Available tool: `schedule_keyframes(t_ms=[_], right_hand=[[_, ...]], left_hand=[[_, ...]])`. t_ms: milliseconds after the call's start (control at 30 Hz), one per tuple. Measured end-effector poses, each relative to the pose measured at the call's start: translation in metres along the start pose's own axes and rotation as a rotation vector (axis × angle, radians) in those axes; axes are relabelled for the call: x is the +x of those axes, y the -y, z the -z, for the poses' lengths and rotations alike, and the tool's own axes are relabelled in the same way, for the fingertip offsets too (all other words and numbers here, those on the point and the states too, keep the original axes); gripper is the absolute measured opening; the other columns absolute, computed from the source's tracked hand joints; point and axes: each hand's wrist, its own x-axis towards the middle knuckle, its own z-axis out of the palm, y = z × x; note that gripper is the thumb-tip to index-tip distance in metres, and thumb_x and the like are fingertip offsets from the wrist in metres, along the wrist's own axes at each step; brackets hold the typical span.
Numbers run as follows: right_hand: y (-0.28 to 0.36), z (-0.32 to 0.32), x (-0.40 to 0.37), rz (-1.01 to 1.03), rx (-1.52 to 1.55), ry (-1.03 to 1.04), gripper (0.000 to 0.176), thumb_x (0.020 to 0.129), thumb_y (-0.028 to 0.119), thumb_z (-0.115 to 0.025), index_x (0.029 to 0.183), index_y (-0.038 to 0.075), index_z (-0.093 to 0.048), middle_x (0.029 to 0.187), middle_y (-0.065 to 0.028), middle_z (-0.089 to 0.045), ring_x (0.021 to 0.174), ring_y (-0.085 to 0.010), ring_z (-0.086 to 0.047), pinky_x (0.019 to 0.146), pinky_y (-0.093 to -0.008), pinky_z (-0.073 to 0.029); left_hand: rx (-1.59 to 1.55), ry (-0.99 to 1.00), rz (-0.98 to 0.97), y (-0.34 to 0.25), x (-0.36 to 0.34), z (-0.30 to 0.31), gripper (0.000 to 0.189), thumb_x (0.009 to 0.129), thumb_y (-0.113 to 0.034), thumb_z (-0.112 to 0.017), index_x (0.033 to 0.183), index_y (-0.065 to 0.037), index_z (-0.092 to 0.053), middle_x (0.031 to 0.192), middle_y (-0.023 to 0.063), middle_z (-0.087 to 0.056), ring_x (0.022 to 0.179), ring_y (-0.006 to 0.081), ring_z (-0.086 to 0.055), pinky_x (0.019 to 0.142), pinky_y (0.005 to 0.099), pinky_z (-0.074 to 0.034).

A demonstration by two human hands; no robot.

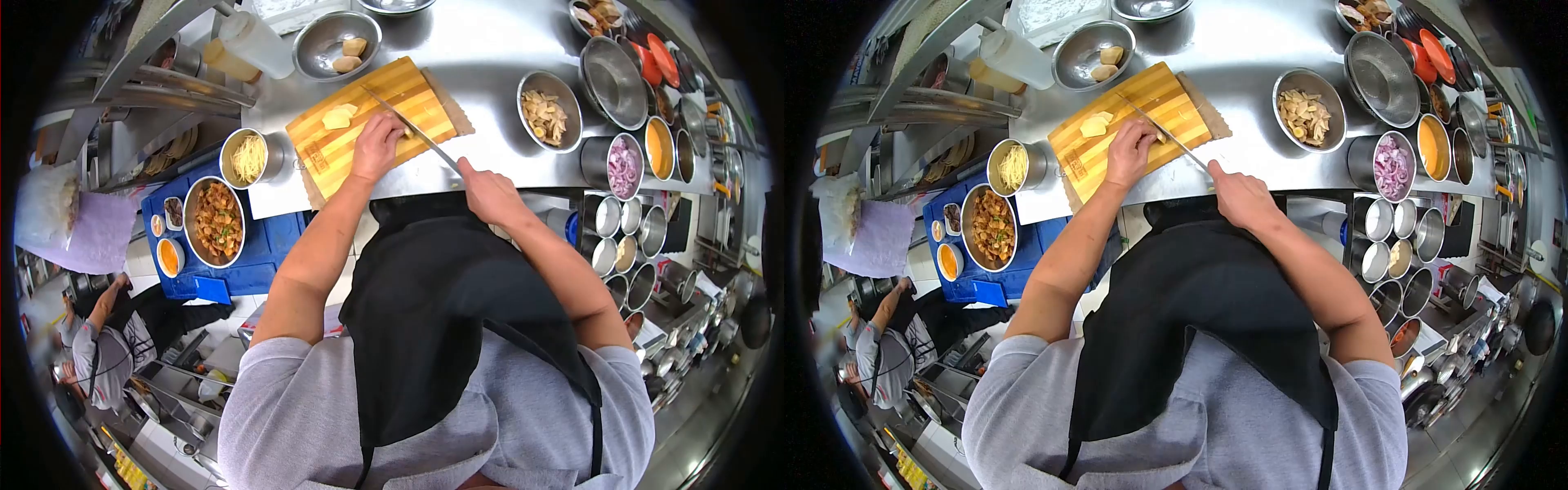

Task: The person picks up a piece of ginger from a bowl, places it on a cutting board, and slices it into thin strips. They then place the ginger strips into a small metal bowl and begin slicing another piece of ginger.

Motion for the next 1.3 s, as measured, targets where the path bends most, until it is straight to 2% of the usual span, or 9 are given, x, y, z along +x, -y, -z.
schedule_keyframes(t_ms=[100, 233, 300, 433, 633, 800, 1000, 1133, 1300], right_hand=[[0.007, 0.023, -0.017, -0.020, -0.021, 0.039, 0.025, 0.092, 0.002, -0.047, 0.118, 0.002, -0.046, 0.083, -0.0251, -0.070, 0.084, -0.0461, -0.069, 0.074, -0.0572, -0.052], [0.001, 0.007, -0.014, -0.018, -0.033, 0.055, 0.025, 0.093, 0.002, -0.047, 0.118, 0.002, -0.046, 0.083, -0.0249, -0.071, 0.084, -0.0457, -0.070, 0.074, -0.0571, -0.053], [0.000, -0.010, 0.002, 0.013, -0.007, -0.005, 0.026, 0.093, 0.002, -0.047, 0.118, 0.002, -0.045, 0.082, -0.0246, -0.071, 0.083, -0.0453, -0.070, 0.074, -0.0572, -0.053], [0.004, -0.003, 0.005, 0.019, -0.025, -0.016, 0.026, 0.092, 0.002, -0.047, 0.118, 0.002, -0.045, 0.082, -0.0247, -0.071, 0.083, -0.0456, -0.070, 0.073, -0.0576, -0.053], [0.004, 0.016, -0.021, -0.031, -0.045, 0.094, 0.025, 0.092, 0.001, -0.048, 0.117, 0.002, -0.044, 0.082, -0.0252, -0.071, 0.083, -0.0466, -0.069, 0.072, -0.0575, -0.053], [0.006, -0.016, 0.014, 0.022, 0.008, -0.031, 0.026, 0.091, 0.001, -0.047, 0.117, 0.002, -0.045, 0.083, -0.0257, -0.070, 0.083, -0.0473, -0.069, 0.072, -0.0583, -0.052], [0.013, 0.021, -0.017, -0.029, -0.035, 0.070, 0.026, 0.092, 0.001, -0.048, 0.118, 0.002, -0.045, 0.084, -0.0255, -0.071, 0.083, -0.0469, -0.069, 0.072, -0.0579, -0.052], [0.009, 0.009, -0.018, -0.047, -0.018, 0.076, 0.027, 0.091, 0.001, -0.048, 0.118, 0.002, -0.045, 0.084, -0.0254, -0.071, 0.083, -0.0466, -0.069, 0.072, -0.0578, -0.053], [0.009, -0.013, 0.012, 0.008, -0.036, -0.030, 0.027, 0.091, 0.001, -0.048, 0.118, 0.002, -0.045, 0.081, -0.0258, -0.070, 0.082, -0.0459, -0.070, 0.071, -0.0573, -0.053]], left_hand=[[0.005, -0.011, 0.013, -0.002, -0.002, 0.000, 0.011, 0.085, 0.004, -0.071, 0.093, -0.002, -0.068, 0.100, 0.0138, -0.066, 0.095, 0.0315, -0.066, 0.080, 0.0369, -0.054], [0.027, -0.023, 0.016, -0.004, -0.002, -0.001, 0.012, 0.084, 0.005, -0.071, 0.093, -0.002, -0.068, 0.100, 0.0131, -0.066, 0.093, 0.0314, -0.067, 0.080, 0.0368, -0.054], [0.024, -0.031, 0.014, -0.004, -0.002, -0.001, 0.012, 0.084, 0.005, -0.072, 0.093, -0.002, -0.068, 0.100, 0.0128, -0.067, 0.093, 0.0312, -0.067, 0.080, 0.0368, -0.055], [0.008, -0.041, 0.019, 0.000, -0.003, -0.003, 0.012, 0.083, 0.004, -0.072, 0.092, -0.002, -0.069, 0.100, 0.0124, -0.067, 0.093, 0.0303, -0.067, 0.080, 0.0365, -0.055], [0.057, -0.040, 0.025, 0.001, -0.005, -0.005, 0.012, 0.083, 0.004, -0.073, 0.093, -0.002, -0.070, 0.100, 0.0121, -0.068, 0.094, 0.0293, -0.068, 0.080, 0.0358, -0.056], [0.026, -0.048, 0.030, -0.001, -0.005, -0.004, 0.012, 0.083, 0.003, -0.073, 0.094, -0.003, -0.071, 0.100, 0.0119, -0.068, 0.094, 0.0291, -0.068, 0.080, 0.0358, -0.056], [0.034, -0.081, 0.034, -0.005, -0.002, -0.004, 0.011, 0.081, 0.003, -0.073, 0.091, -0.003, -0.070, 0.096, 0.0102, -0.066, 0.090, 0.0302, -0.067, 0.078, 0.0375, -0.056], [0.040, -0.072, 0.046, -0.005, -0.003, -0.004, 0.011, 0.081, 0.002, -0.073, 0.090, -0.004, -0.069, 0.095, 0.0099, -0.066, 0.090, 0.0298, -0.067, 0.077, 0.0377, -0.056], [0.034, -0.055, 0.027, -0.003, -0.003, -0.002, 0.012, 0.082, 0.001, -0.073, 0.092, -0.004, -0.070, 0.099, 0.0104, -0.067, 0.092, 0.0294, -0.068, 0.079, 0.0367, -0.056]])
